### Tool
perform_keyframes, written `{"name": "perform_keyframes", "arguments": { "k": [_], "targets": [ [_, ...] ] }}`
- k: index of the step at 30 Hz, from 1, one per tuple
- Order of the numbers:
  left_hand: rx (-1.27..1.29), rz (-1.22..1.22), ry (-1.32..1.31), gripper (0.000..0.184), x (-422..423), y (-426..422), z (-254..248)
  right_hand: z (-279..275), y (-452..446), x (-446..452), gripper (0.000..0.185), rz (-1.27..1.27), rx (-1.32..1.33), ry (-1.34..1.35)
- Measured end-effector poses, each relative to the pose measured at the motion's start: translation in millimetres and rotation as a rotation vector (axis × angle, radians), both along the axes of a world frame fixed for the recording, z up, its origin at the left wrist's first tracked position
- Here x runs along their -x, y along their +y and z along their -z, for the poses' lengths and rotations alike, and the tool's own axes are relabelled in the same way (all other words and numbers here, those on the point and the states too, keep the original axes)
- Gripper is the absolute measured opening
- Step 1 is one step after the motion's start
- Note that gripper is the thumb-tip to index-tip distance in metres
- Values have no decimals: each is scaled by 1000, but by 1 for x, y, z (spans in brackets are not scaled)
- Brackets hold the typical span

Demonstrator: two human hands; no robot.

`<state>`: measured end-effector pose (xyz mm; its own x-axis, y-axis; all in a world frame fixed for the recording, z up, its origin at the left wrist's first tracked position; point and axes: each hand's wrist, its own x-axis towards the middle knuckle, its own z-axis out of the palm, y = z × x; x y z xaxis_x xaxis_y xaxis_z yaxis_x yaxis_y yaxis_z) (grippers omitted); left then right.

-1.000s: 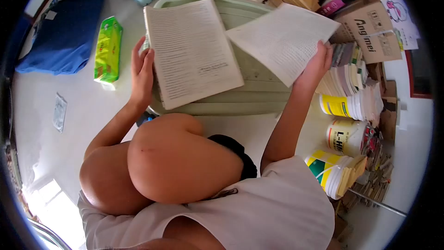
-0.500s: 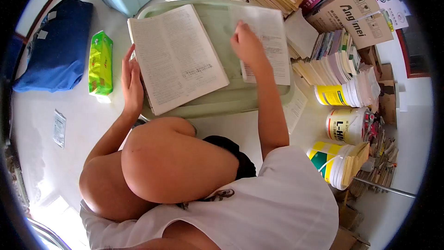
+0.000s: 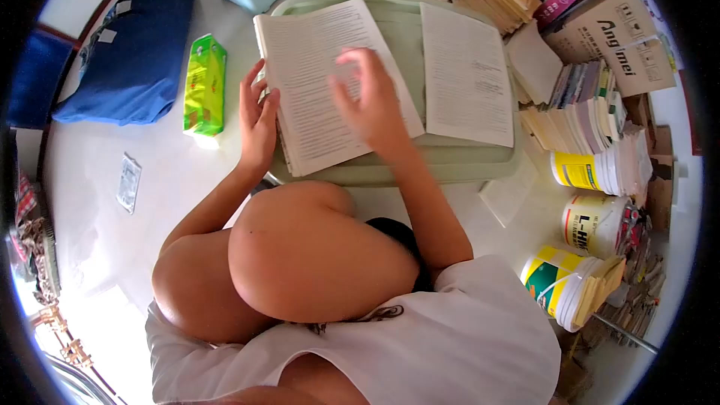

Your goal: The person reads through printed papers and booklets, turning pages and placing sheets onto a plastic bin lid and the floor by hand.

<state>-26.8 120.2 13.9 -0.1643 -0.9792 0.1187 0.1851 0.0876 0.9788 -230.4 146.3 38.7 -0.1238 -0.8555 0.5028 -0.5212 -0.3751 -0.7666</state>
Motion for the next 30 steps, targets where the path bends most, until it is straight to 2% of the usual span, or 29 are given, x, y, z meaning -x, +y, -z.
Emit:
{"name": "perform_keyframes", "arguments": {
  "k": [2,4,5,8,16,19,21,25,30],
  "targets": [
    [-14,-5,-62,57,-5,3,-5,2,1,-29,37,-105,-57,-100],
    [36,-18,-105,59,-5,0,-1,8,-4,-46,48,-159,73,70],
    [97,-33,-108,60,-5,-3,3,11,-6,-49,48,-162,75,56],
    [-13,19,20,63,-9,-1,2,23,-8,-55,56,-195,-41,-150],
    [-70,51,165,60,-7,-3,4,32,-11,-53,58,-234,-64,-265],
    [-90,82,187,60,-7,-2,-1,27,-9,-52,60,-214,-35,-207],
    [-114,79,276,62,-5,-1,-3,21,-5,-52,57,-234,-107,-182],
    [-76,85,197,61,-6,-4,2,24,-8,-55,57,-189,-32,-167],
    [-42,21,100,62,-5,-2,6,39,-16,-52,45,-245,-53,-382]
  ]
}}
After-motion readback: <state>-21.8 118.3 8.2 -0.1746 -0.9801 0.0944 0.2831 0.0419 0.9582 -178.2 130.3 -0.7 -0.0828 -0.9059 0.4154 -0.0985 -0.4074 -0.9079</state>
